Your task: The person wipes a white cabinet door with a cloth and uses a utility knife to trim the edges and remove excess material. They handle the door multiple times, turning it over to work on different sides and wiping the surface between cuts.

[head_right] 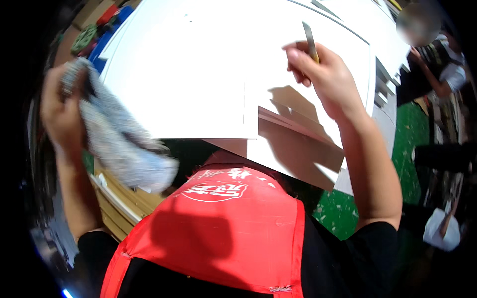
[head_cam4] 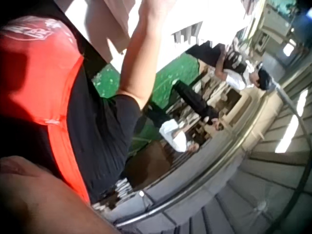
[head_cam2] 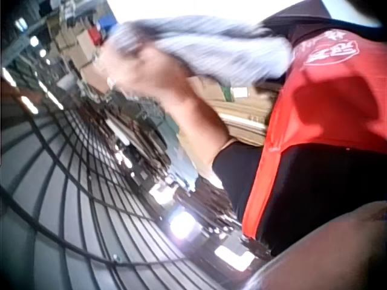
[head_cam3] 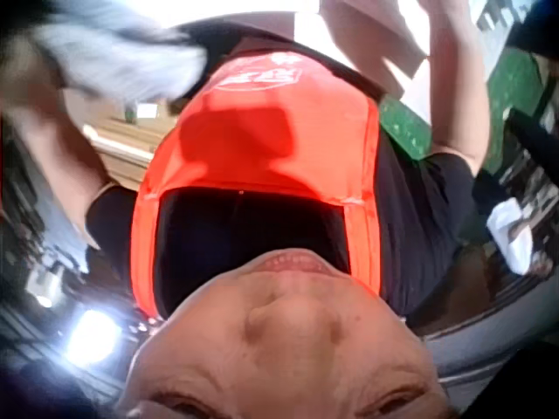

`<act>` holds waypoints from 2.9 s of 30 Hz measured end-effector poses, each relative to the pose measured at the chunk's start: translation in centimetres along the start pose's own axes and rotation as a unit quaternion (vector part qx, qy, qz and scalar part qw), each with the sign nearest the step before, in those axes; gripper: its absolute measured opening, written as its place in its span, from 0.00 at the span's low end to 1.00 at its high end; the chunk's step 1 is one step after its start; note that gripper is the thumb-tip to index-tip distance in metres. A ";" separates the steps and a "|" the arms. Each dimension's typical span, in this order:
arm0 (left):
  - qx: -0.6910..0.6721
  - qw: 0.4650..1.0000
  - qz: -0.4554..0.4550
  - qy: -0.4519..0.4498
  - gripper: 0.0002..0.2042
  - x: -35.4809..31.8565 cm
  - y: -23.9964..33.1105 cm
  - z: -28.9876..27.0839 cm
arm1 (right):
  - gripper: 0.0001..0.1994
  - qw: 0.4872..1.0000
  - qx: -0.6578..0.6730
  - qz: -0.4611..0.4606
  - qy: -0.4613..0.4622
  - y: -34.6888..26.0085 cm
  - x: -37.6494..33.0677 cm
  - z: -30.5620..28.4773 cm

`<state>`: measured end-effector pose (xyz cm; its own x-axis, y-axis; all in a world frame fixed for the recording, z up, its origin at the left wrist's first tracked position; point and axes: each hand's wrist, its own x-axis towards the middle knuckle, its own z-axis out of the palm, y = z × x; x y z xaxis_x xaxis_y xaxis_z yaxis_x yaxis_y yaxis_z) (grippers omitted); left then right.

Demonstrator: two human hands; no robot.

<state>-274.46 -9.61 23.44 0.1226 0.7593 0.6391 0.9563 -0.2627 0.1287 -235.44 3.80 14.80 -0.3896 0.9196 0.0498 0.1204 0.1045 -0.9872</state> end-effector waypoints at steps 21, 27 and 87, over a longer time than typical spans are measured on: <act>-0.173 0.972 0.119 -0.107 0.06 8.5 -4.0 20.6 | 0.07 0.967 0.015 0.136 0.213 0.7 -10.9 9.0; 0.003 0.995 -0.060 -0.081 0.04 3.0 -16.1 12.4 | 0.12 0.966 -0.174 0.139 0.131 -2.3 -2.5 4.8; -0.738 0.594 -0.318 -0.033 0.43 8.1 0.5 2.5 | 0.16 0.754 -0.602 -0.263 0.030 -28.6 4.0 -2.3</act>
<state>-272.29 -2.12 26.80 -0.0827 0.9933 0.0803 -0.4542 -0.1093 0.8842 -238.31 5.32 43.60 -0.6352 0.6432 0.4275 0.7186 0.6950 0.0221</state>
